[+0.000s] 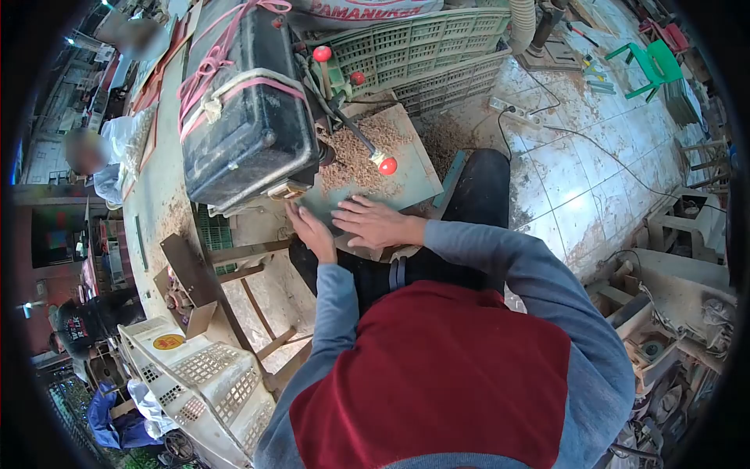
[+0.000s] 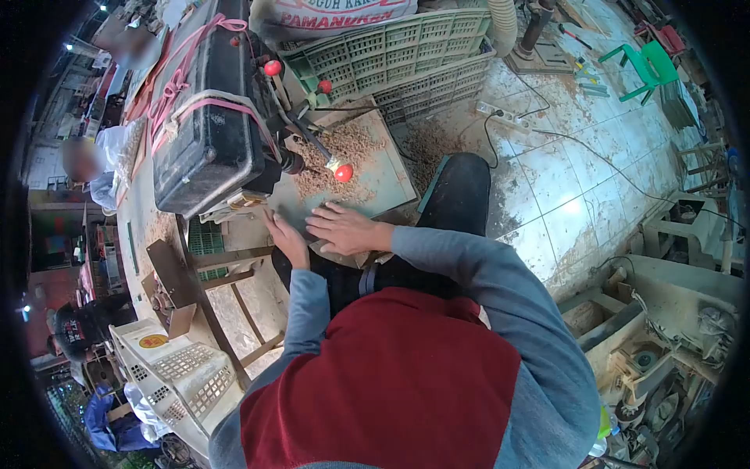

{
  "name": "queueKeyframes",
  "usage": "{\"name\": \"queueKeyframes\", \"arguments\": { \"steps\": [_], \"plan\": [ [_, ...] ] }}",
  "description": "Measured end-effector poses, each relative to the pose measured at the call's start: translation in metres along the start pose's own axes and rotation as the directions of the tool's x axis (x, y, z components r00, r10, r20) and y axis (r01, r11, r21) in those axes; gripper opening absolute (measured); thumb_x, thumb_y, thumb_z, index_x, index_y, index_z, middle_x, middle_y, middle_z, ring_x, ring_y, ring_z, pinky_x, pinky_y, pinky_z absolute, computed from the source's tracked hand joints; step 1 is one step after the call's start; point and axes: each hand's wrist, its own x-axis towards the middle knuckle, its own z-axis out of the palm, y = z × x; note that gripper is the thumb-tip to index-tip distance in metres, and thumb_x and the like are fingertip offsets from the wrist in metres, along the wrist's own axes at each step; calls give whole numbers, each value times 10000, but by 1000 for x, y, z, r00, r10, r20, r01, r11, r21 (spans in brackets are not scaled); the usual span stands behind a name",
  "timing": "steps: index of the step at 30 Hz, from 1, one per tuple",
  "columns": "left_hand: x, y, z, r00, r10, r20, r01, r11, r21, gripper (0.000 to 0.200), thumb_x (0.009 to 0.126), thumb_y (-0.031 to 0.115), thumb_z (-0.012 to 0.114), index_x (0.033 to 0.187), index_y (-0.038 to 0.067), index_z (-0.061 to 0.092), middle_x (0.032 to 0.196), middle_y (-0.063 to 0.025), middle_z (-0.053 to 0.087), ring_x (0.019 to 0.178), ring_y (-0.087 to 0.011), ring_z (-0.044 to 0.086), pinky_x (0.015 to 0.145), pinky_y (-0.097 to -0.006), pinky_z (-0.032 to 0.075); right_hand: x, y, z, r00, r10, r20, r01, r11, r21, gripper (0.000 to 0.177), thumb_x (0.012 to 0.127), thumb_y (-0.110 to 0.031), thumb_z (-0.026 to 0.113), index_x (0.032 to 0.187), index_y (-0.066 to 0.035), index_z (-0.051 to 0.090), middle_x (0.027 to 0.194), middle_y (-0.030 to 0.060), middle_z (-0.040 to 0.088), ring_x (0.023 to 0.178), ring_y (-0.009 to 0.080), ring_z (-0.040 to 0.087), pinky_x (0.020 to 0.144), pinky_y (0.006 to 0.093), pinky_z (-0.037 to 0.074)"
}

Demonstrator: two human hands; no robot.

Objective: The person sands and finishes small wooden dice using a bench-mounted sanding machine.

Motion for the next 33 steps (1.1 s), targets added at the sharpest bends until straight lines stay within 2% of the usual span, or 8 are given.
{"name": "queueKeyframes", "arguments": {
  "steps": [7, 13, 15, 17, 22, 25, 27, 33],
  "plan": [
    [-27, -8, -24, 994, -18, 105, 15, 1000, 25, 465, 1032, 250, 407, 1366, -72, 438, 1361, -260, 510, 1229, -332, 534, 1022, -378, 409, 1, 36, -7, 988, 150, -49, -157, 956, -249, 681, 926, -552, 467, 1376, -41, 482, 1476, 108, 420, 1390, 296, 336, 1137, 460, 265],
    [8, -5, 15, 980, 164, 113, -160, 986, -42, 387, 1008, 218, 425, 1252, -55, 548, 1259, -256, 563, 1165, -369, 534, 994, -408, 396, -23, 53, -67, 987, 151, -55, -146, 986, 83, 405, 933, -324, 547, 1211, -31, 583, 1337, 151, 526, 1318, 302, 409, 1061, 440, 338],
    [34, -6, 29, 980, 23, 199, -7, 997, -81, 359, 995, 220, 427, 1183, -39, 590, 1180, -277, 603, 1116, -377, 572, 923, -430, 421, -15, 64, -72, 894, 448, -15, -444, 889, 113, 402, 830, -163, 614, 1198, -13, 554, 1262, 190, 541, 1253, 362, 447, 1024, 465, 384],
    [74, -60, 57, 874, -155, 460, 119, 987, 107, 371, 956, 275, 469, 1114, -26, 616, 1056, -267, 646, 1022, -383, 622, 830, -462, 449, -11, 101, -32, 551, 557, -622, -734, 678, -44, 439, 851, -198, 593, 1231, 9, 520, 1227, 231, 547, 1210, 401, 475, 1002, 483, 396],
    [87, -80, 102, 899, -204, 388, 211, 977, 26, 341, 808, 258, 671, 1038, 8, 647, 988, -171, 689, 952, -300, 666, 792, -417, 512, 9, 111, -12, 640, 639, -428, -727, 684, -66, 470, 892, -219, 545, 1298, 5, 469, 1367, 226, 464, 1311, 445, 366, 1111, 493, 281],
    [91, -57, 111, 908, 221, 356, -156, 967, -202, 316, 756, 149, 700, 1037, 14, 648, 996, -165, 689, 945, -298, 660, 837, -391, 507, 30, 111, -20, 867, 370, -334, -467, 837, -286, 413, 920, -164, 498, 1296, 6, 475, 1362, 206, 482, 1270, 387, 443, 1108, 487, 289],
    [78, 12, 70, 847, -50, 530, 84, 996, -40, 335, 794, 209, 665, 1051, -4, 637, 1015, -194, 676, 985, -334, 640, 872, -391, 485, 36, 106, -15, 868, 394, -301, -412, 911, 5, 442, 929, -209, 474, 1307, 19, 472, 1351, 214, 499, 1252, 368, 467, 1098, 465, 324],
    [49, -7, 76, 940, -13, 341, 98, 967, -234, 371, 987, 247, 389, 1072, -20, 633, 1051, -233, 659, 1014, -378, 619, 903, -419, 462, 46, 88, -26, 774, 515, -369, -458, 857, 236, 371, 926, -123, 479, 1284, -24, 493, 1265, 227, 542, 1170, 412, 501, 984, 480, 408]
  ]
}}
